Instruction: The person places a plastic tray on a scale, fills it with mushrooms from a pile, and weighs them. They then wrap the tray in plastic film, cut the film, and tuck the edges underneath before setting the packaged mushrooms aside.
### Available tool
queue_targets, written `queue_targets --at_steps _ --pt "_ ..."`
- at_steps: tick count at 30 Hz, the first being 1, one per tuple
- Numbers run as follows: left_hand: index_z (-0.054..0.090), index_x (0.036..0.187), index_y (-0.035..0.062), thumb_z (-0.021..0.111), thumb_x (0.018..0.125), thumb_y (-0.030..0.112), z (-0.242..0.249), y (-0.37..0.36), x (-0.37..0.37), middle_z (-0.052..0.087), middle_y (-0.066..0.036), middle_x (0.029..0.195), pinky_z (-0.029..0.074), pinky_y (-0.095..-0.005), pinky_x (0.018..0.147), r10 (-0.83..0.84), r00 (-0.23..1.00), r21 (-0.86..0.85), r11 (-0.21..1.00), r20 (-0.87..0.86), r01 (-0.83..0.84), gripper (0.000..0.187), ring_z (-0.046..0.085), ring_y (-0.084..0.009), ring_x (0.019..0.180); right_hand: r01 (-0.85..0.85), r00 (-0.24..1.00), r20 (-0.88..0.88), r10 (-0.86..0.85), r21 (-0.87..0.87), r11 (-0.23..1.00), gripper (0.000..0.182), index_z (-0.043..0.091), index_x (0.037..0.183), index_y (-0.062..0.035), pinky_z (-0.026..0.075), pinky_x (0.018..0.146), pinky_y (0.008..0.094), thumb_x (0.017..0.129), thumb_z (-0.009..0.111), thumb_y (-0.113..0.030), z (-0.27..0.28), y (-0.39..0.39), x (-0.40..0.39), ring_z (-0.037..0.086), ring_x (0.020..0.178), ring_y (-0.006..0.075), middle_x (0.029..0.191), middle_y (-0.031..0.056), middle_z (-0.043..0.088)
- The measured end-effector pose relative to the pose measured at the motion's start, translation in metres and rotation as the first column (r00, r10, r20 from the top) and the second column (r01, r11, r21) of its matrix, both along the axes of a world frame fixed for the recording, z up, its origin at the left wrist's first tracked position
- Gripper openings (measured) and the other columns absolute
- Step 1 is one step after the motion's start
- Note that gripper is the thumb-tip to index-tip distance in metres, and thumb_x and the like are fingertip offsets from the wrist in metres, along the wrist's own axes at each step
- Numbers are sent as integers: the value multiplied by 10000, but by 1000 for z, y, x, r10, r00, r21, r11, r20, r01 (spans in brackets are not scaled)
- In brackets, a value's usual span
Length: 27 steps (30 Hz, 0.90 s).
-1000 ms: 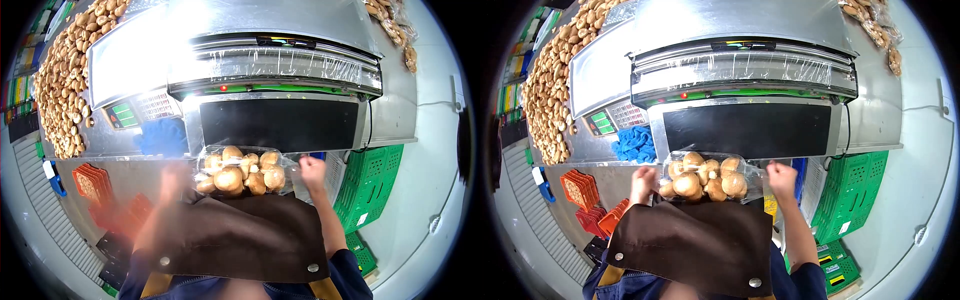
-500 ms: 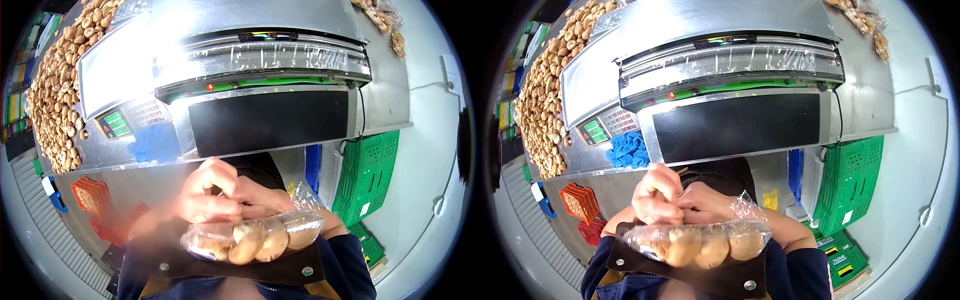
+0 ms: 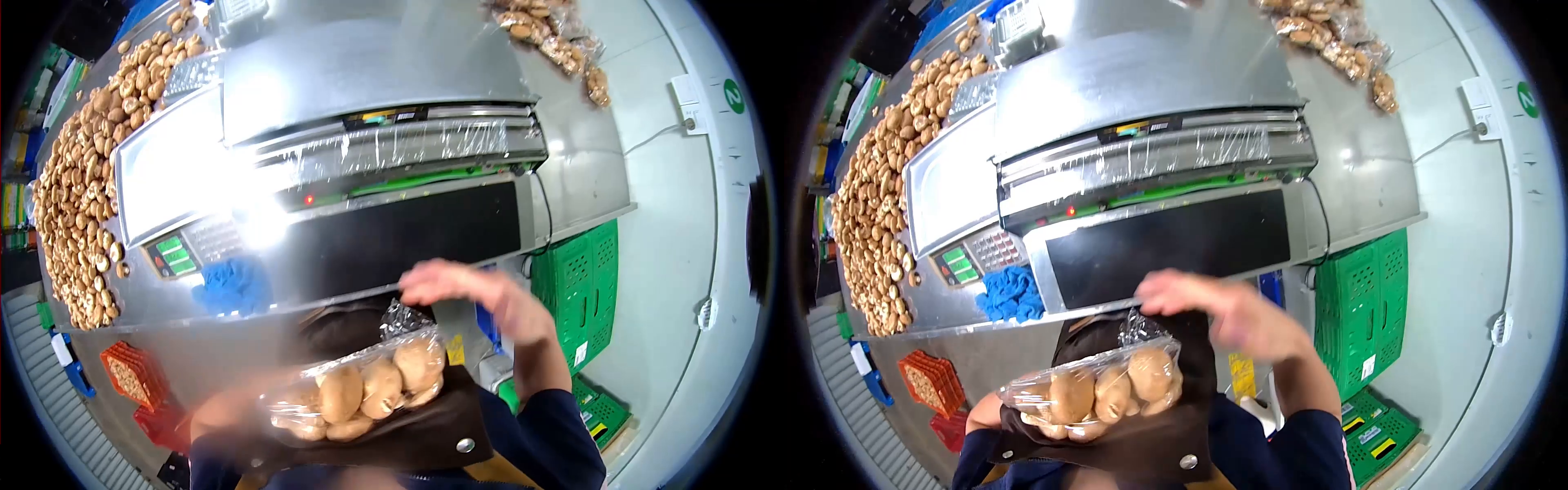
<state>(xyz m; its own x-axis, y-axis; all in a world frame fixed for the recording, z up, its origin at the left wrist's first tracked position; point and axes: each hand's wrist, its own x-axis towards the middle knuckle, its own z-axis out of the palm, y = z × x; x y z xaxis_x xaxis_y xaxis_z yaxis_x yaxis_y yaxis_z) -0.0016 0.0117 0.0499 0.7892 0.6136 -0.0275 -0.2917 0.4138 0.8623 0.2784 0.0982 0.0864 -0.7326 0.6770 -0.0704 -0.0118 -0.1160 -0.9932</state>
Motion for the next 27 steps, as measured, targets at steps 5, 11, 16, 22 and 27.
queue_targets --at_steps 5,11,16,22,27 --pt "544 1107 -33 542 946 245 -24 5 -2 523 -215 1268 396 -443 988 -27 992 -219 976 -125 -1 321 505 -316 1180 -339 906 232 354 -102 935 567 566 1149 44 500 790 326 792 720 -368 29 11 -34 657 892 308 979 213 662" --pt "544 1098 -34 517 963 228 -35 2 -22 559 -203 1232 426 -412 969 174 932 -394 870 -319 -297 296 552 -292 1137 -23 928 368 56 -95 995 405 628 1094 28 507 795 288 798 700 -238 5 90 4 645 861 148 958 126 694" --pt "578 997 -19 540 945 196 -10 2 -72 650 -195 994 533 -366 795 564 625 -188 643 -540 -743 224 666 -273 886 769 522 -265 -811 -266 581 443 517 1233 -23 481 922 391 962 465 -370 71 239 58 588 1065 235 1153 132 608" --pt "578 991 -25 519 956 164 -21 3 -145 655 -171 984 524 -344 794 551 631 -189 653 -547 -733 201 663 -233 874 620 757 111 -644 193 761 348 629 927 22 523 602 271 956 522 -308 27 218 -79 641 677 162 789 86 643" --pt "569 1015 -41 525 960 167 -36 -2 -240 650 -139 1013 511 -315 797 638 584 -21 666 -502 -746 220 645 -199 904 435 819 342 -462 156 887 340 581 750 -1 293 336 218 959 534 -264 18 185 -237 391 345 57 448 -6 439"
